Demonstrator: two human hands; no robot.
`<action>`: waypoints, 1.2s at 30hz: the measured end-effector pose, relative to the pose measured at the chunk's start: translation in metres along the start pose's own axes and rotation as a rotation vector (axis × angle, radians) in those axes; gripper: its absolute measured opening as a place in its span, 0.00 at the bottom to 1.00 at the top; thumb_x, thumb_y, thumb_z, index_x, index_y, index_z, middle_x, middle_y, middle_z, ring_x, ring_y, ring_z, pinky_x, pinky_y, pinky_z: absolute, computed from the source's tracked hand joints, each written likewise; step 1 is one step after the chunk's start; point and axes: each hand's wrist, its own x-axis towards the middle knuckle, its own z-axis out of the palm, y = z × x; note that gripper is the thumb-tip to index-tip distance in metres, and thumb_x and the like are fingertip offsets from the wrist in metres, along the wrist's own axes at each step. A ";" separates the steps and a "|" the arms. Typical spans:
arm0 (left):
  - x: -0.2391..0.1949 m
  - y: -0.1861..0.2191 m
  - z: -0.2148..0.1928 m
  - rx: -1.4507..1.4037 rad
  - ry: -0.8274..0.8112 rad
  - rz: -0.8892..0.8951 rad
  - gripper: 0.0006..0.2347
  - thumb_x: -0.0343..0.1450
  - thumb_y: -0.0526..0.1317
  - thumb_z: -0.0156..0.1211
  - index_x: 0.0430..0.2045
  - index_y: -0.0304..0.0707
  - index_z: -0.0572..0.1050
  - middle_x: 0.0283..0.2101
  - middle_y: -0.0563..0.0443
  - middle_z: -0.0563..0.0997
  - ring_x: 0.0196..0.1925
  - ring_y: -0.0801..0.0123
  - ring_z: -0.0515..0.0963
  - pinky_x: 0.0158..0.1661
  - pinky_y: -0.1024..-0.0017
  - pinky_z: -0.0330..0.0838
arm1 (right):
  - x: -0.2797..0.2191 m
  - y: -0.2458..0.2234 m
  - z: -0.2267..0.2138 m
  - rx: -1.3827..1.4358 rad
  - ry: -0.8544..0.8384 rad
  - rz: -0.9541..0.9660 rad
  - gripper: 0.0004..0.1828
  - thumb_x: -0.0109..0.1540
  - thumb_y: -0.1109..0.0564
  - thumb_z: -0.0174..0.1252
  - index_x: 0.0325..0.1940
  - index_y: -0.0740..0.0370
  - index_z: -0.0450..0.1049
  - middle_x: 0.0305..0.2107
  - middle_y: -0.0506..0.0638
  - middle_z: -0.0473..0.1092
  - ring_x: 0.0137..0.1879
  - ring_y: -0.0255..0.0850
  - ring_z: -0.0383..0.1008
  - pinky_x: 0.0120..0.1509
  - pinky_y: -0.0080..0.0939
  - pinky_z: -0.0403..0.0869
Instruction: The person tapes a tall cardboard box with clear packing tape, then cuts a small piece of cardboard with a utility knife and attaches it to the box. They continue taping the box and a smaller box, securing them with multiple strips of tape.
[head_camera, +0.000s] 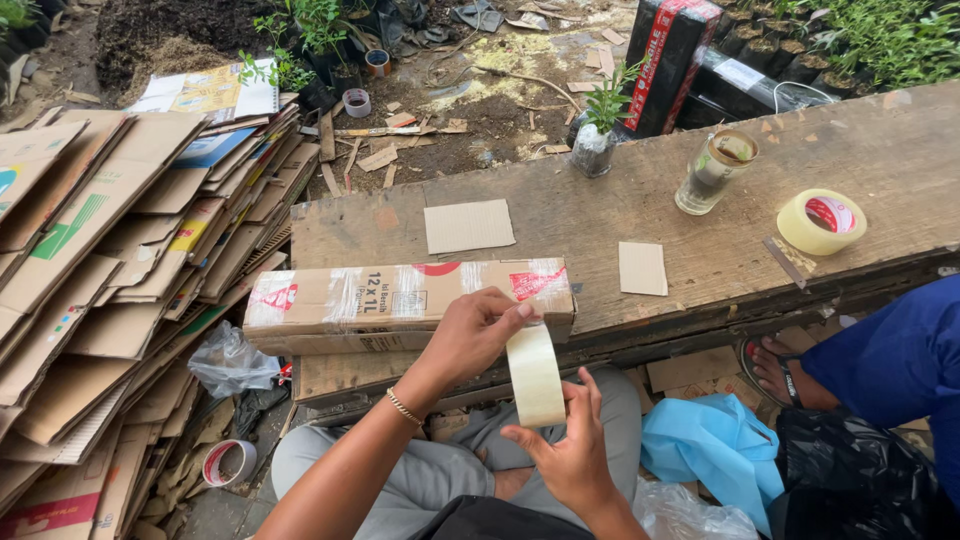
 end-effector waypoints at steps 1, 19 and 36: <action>0.002 0.003 0.000 0.071 -0.010 -0.012 0.13 0.74 0.48 0.59 0.36 0.38 0.85 0.33 0.49 0.82 0.33 0.64 0.81 0.36 0.67 0.73 | -0.001 0.001 -0.001 0.021 -0.012 0.004 0.35 0.52 0.46 0.72 0.54 0.65 0.66 0.45 0.54 0.75 0.60 0.50 0.72 0.78 0.64 0.48; 0.079 -0.022 0.010 0.073 -0.071 0.082 0.12 0.74 0.47 0.60 0.44 0.44 0.84 0.35 0.44 0.82 0.35 0.70 0.79 0.37 0.67 0.73 | -0.010 0.030 0.016 0.577 0.126 0.818 0.23 0.63 0.48 0.63 0.48 0.74 0.73 0.32 0.54 0.78 0.36 0.35 0.75 0.39 0.35 0.73; 0.151 -0.067 0.028 -0.059 0.110 -0.222 0.25 0.60 0.42 0.77 0.49 0.32 0.76 0.28 0.52 0.83 0.30 0.76 0.82 0.32 0.76 0.77 | 0.040 0.019 0.004 0.717 0.275 0.579 0.29 0.61 0.62 0.62 0.55 0.63 0.49 0.39 0.63 0.76 0.41 0.37 0.78 0.42 0.35 0.76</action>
